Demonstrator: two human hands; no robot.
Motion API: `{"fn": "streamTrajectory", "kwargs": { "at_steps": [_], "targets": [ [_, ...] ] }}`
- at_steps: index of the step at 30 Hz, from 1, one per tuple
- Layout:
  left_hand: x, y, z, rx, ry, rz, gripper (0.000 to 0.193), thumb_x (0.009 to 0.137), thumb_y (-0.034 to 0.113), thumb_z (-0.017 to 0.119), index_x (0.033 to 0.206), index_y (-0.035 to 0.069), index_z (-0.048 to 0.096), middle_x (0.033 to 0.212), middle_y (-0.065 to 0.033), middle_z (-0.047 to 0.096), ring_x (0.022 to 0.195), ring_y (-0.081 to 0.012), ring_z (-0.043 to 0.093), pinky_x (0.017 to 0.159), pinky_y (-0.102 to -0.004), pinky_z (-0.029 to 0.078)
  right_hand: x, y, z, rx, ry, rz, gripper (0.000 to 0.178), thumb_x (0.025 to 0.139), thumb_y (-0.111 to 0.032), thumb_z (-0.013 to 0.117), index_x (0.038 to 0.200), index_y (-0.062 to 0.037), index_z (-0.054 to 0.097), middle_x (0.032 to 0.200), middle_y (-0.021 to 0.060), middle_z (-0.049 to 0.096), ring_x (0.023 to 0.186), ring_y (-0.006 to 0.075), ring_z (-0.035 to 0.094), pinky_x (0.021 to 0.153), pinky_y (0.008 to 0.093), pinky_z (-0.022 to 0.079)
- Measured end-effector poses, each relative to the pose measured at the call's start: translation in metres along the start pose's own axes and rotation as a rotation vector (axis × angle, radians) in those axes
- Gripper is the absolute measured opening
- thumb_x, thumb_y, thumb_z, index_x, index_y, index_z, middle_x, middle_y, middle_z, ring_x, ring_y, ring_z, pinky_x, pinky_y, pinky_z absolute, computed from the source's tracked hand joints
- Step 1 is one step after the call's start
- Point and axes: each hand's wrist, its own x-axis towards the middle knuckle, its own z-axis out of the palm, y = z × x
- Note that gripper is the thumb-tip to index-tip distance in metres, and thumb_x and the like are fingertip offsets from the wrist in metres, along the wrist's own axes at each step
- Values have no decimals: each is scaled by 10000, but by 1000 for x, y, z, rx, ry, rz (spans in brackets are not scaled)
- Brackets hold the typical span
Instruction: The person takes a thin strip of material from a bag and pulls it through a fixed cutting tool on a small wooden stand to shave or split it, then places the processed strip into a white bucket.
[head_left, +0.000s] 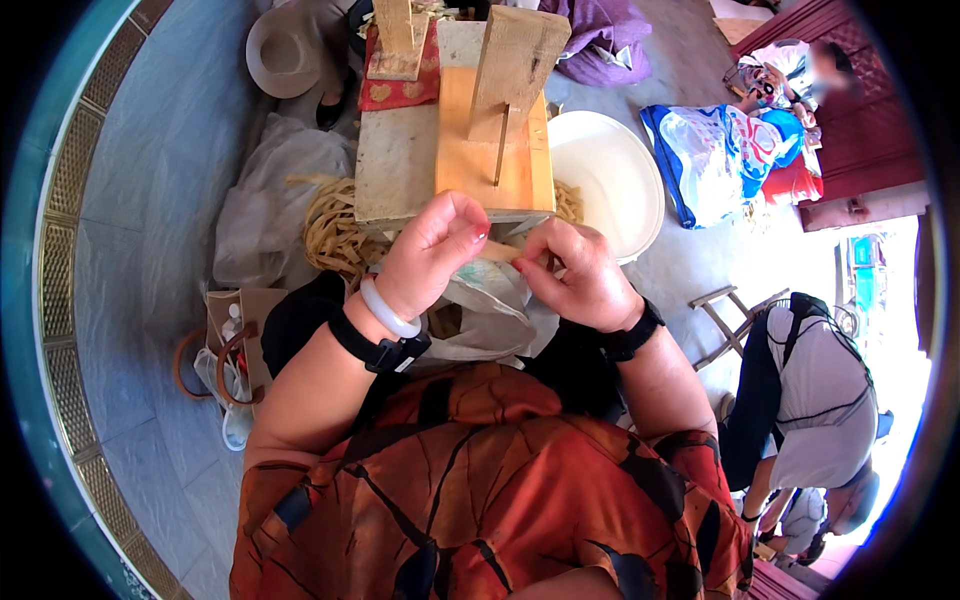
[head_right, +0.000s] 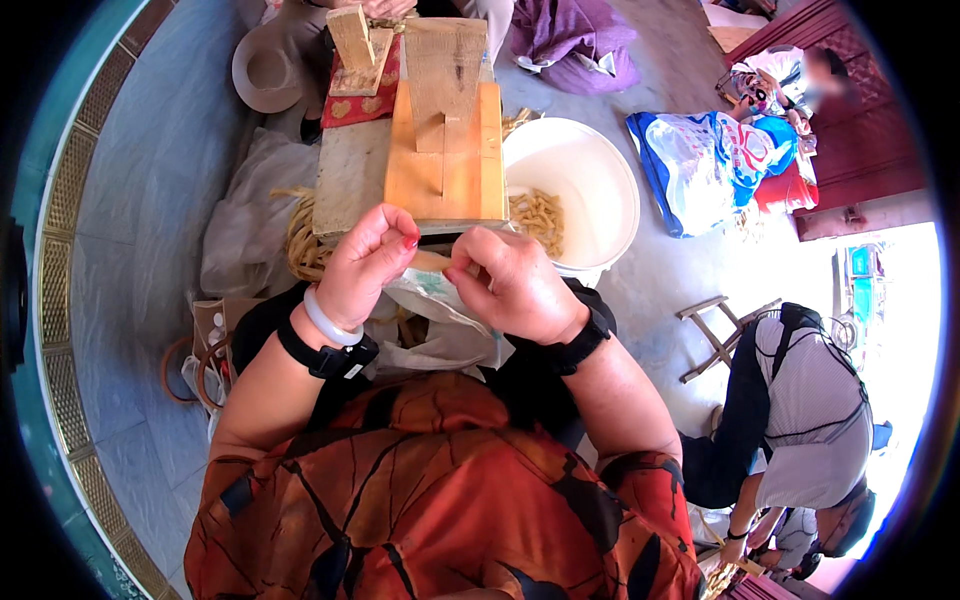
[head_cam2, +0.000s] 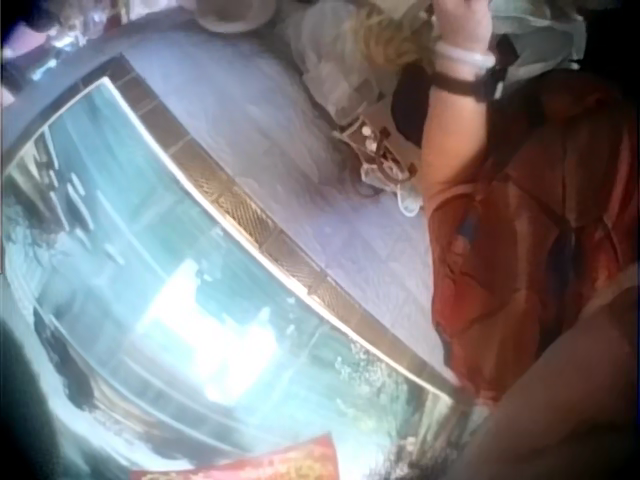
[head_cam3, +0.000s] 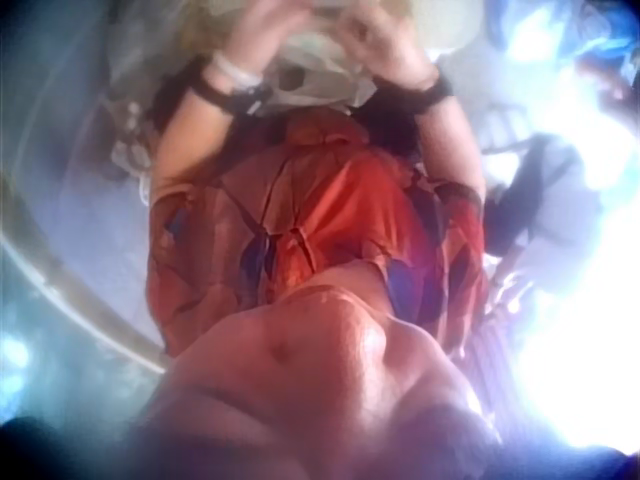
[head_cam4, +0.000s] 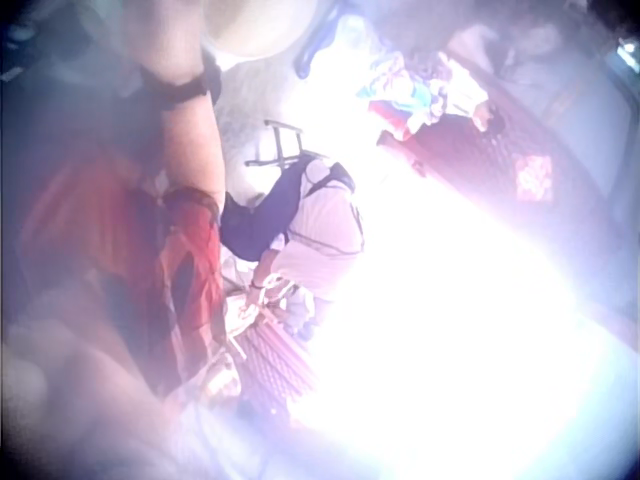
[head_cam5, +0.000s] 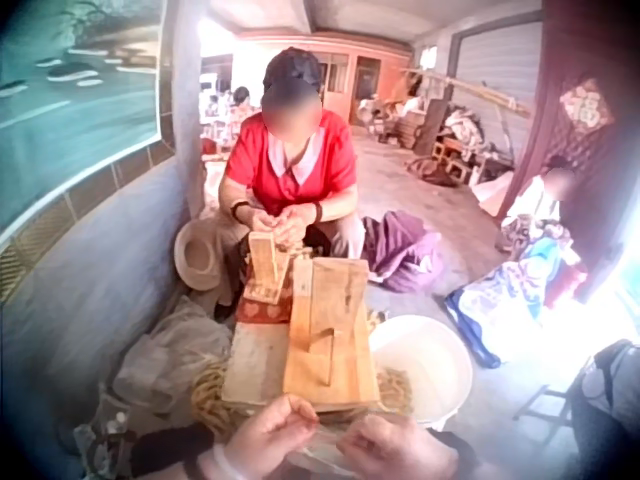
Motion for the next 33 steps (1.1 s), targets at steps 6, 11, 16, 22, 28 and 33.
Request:
{"fn": "streamTrajectory", "kwargs": {
  "at_steps": [6, 11, 16, 22, 28, 33],
  "targets": [
    [26, 0, 1, 249, 108, 49, 86, 979, 126, 486, 994, 41, 487, 757, 4, 514, 649, -56, 469, 582, -193, 396, 26, 20, -7, -195, 251, -35, 106, 775, 5, 632, 855, -28, 569, 714, 109, 604, 609, 256, 609, 572, 320, 490],
    [68, 1, -8, 493, 285, 138, 60, 955, 83, 495, 982, 30, 503, 755, -13, 543, 635, -60, 492, 571, -204, 415, 66, 44, -10, -230, 338, -44, 79, 794, -27, 621, 860, -29, 579, 745, 136, 612, 622, 290, 610, 587, 347, 499],
    [50, 0, -22, 634, 405, 68, 61, 919, 47, 490, 940, 11, 535, 700, -79, 597, 654, -161, 603, 598, -300, 487, 33, 90, -15, -324, 336, 181, 100, 820, -79, 610, 899, -25, 580, 787, 142, 627, 727, 322, 618, 676, 398, 504],
    [-11, -23, -1, 203, 123, -61, 52, 952, 36, 510, 986, 29, 471, 819, -31, 563, 676, -84, 564, 605, -222, 493, -11, 66, -13, -106, 189, 244, 232, 866, -54, 610, 1083, 7, 556, 891, 87, 626, 803, 199, 613, 723, 301, 486],
    [-20, -45, -3, 438, -43, -293, 65, 926, 53, 549, 963, 15, 510, 829, -42, 587, 673, -116, 581, 578, -252, 484, -43, 56, 76, 701, -91, 587, 156, 909, -64, 536, 1055, -12, 526, 829, 72, 633, 723, 119, 590, 661, 247, 466],
    [-27, -52, -26, 1289, 21, 385, 297, 826, 113, 571, 1107, 18, 580, 931, -162, 647, 912, -368, 595, 827, -453, 473, -56, 87, 90, 967, -37, 989, 119, 915, -102, 487, 999, -29, 530, 799, 100, 650, 628, 150, 597, 576, 255, 446]
  ]
}}
